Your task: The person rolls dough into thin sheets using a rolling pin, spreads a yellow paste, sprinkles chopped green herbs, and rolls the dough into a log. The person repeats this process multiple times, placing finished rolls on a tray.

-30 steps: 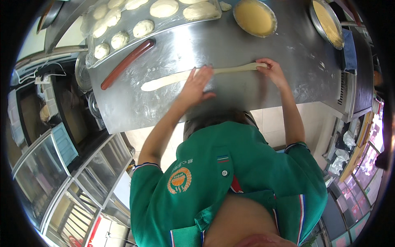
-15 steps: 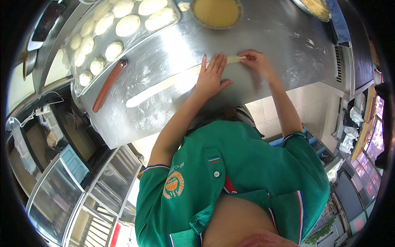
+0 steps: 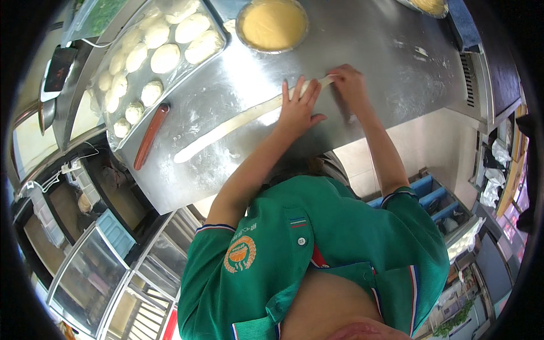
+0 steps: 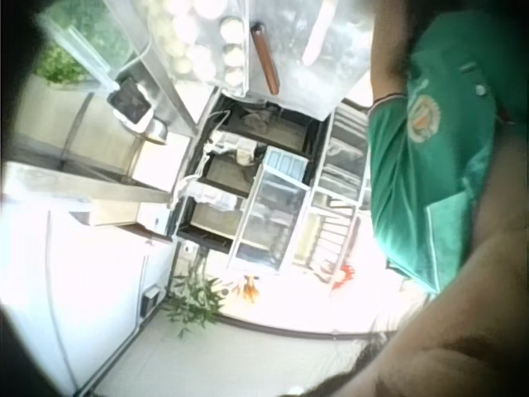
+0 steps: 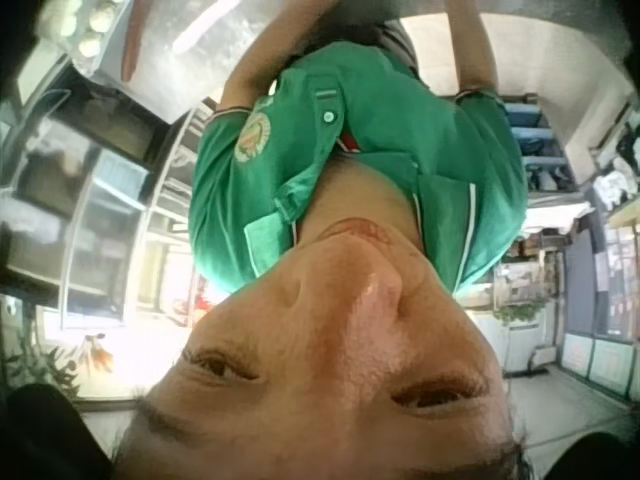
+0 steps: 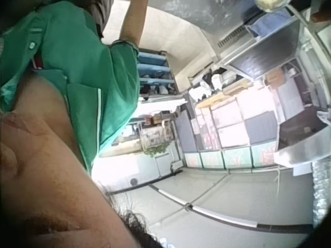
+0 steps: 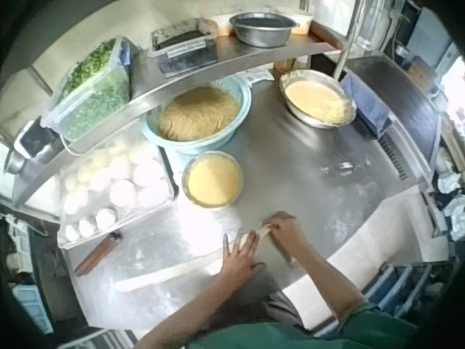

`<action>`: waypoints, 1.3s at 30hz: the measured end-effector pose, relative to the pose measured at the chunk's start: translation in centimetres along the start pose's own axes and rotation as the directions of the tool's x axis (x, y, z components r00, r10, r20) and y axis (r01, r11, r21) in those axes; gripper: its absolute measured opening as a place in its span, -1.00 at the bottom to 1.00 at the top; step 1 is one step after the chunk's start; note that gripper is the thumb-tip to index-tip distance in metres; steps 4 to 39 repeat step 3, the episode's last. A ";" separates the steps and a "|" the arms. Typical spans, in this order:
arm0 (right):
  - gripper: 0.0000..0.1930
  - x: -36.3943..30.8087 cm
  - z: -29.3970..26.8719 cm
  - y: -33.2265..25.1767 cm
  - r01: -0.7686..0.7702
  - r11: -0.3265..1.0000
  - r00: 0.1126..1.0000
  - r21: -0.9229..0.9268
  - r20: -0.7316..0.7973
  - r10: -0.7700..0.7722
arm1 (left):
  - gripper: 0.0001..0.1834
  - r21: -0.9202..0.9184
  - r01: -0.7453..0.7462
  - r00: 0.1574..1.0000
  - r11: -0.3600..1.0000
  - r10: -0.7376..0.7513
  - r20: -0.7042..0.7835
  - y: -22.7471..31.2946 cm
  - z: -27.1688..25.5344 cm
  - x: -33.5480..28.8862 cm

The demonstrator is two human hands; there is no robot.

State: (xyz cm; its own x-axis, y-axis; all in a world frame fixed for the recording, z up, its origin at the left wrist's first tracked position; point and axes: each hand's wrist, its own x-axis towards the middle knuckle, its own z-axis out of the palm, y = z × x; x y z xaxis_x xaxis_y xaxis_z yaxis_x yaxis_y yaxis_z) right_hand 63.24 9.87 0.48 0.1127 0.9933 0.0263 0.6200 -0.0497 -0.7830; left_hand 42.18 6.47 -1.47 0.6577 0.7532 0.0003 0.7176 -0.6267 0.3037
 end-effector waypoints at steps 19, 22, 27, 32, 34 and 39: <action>-0.85 1.8 -1.2 1.5 0.057 0.973 0.986 -0.223 -0.142 -0.090 | 0.08 0.023 0.028 0.998 0.999 -0.029 0.049 0.9 0.2 0.6; -0.85 1.8 -1.2 1.5 0.057 0.973 0.986 -0.223 -0.142 -0.090 | 0.08 0.023 0.028 0.998 0.999 -0.029 0.049 0.9 0.2 0.6; -0.85 1.8 -1.2 1.5 0.057 0.973 0.986 -0.223 -0.142 -0.090 | 0.08 0.023 0.028 0.998 0.999 -0.029 0.049 0.9 0.2 0.6; -0.85 1.8 -1.2 1.5 0.057 0.973 0.986 -0.223 -0.142 -0.090 | 0.08 0.023 0.028 0.998 0.999 -0.029 0.049 0.9 0.2 0.6; -0.85 1.8 -1.2 1.5 0.057 0.973 0.986 -0.223 -0.142 -0.090 | 0.08 0.023 0.028 0.998 0.999 -0.029 0.049 0.9 0.2 0.6; -0.85 1.8 -1.2 1.5 0.057 0.973 0.986 -0.223 -0.142 -0.090 | 0.08 0.023 0.028 0.998 0.999 -0.029 0.049 0.9 0.2 0.6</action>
